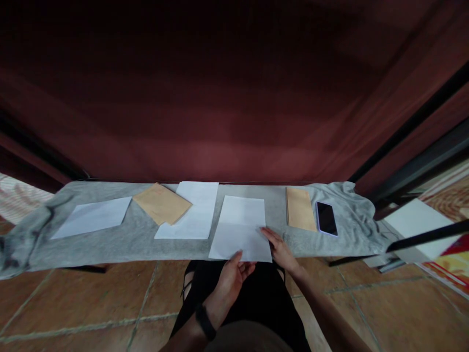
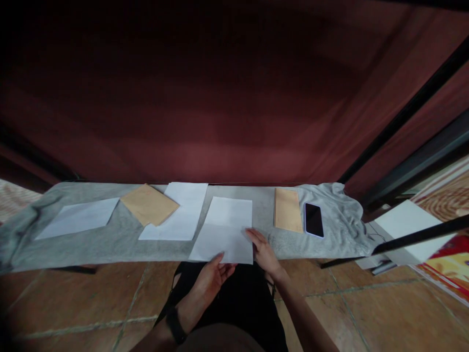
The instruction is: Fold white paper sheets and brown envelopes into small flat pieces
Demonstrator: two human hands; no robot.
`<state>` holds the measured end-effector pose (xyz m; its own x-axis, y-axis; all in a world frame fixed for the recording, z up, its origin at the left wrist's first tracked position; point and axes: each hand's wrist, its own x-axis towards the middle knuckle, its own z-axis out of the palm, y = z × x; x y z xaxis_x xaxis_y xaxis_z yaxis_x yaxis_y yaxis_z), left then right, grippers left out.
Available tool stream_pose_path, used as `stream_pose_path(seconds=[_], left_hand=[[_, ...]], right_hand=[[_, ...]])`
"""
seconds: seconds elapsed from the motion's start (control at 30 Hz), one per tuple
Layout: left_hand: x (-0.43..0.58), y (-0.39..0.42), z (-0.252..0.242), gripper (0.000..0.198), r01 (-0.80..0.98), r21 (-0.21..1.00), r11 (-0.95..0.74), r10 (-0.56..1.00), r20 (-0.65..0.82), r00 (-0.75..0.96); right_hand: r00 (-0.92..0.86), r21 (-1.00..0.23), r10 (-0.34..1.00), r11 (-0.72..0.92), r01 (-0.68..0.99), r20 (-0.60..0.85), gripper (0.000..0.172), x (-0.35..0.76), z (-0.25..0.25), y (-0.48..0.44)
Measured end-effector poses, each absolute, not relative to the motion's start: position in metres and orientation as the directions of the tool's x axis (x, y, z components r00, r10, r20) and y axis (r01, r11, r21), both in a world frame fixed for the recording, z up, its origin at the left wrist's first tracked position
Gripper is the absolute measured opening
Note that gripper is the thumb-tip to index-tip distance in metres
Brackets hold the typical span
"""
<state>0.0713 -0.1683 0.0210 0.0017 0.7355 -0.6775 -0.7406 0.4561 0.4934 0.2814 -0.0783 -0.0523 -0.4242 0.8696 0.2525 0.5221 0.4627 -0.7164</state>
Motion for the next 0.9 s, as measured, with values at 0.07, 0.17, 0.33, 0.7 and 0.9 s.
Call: stream_pose_path(seconds=[0.07,0.17,0.33,0.7,0.9], left_hand=[[0.077,-0.171,0.022,0.013,-0.73,0.493,0.473,0.747,-0.664,0.035],[0.077,-0.179,0.024,0.021,-0.656,0.558,0.509,0.815,-0.558,0.158],[0.033,-0.196,0.03,0.028,-0.05,0.977,0.209,0.973,-0.203,0.111],[-0.061,-0.126,-0.023,0.068,0.556,0.803,-0.216,0.972,0.23,0.045],[-0.05,-0.101,-0.037,0.052,0.533,0.813,-0.236,0.971,0.215,0.102]], right_hand=[[-0.443,-0.727,0.857,0.478,0.493,0.264,0.064,0.278,-0.052,-0.084],[-0.444,-0.75,0.855,0.474,0.461,0.267,0.056,0.271,-0.049,-0.083],[-0.44,-0.82,0.862,0.433,0.376,0.253,0.046,0.271,-0.044,-0.075],[-0.391,-0.852,0.884,0.396,0.341,0.255,0.051,0.272,-0.045,-0.074],[-0.357,-0.863,0.914,0.333,0.38,0.195,0.051,0.271,-0.043,-0.074]])
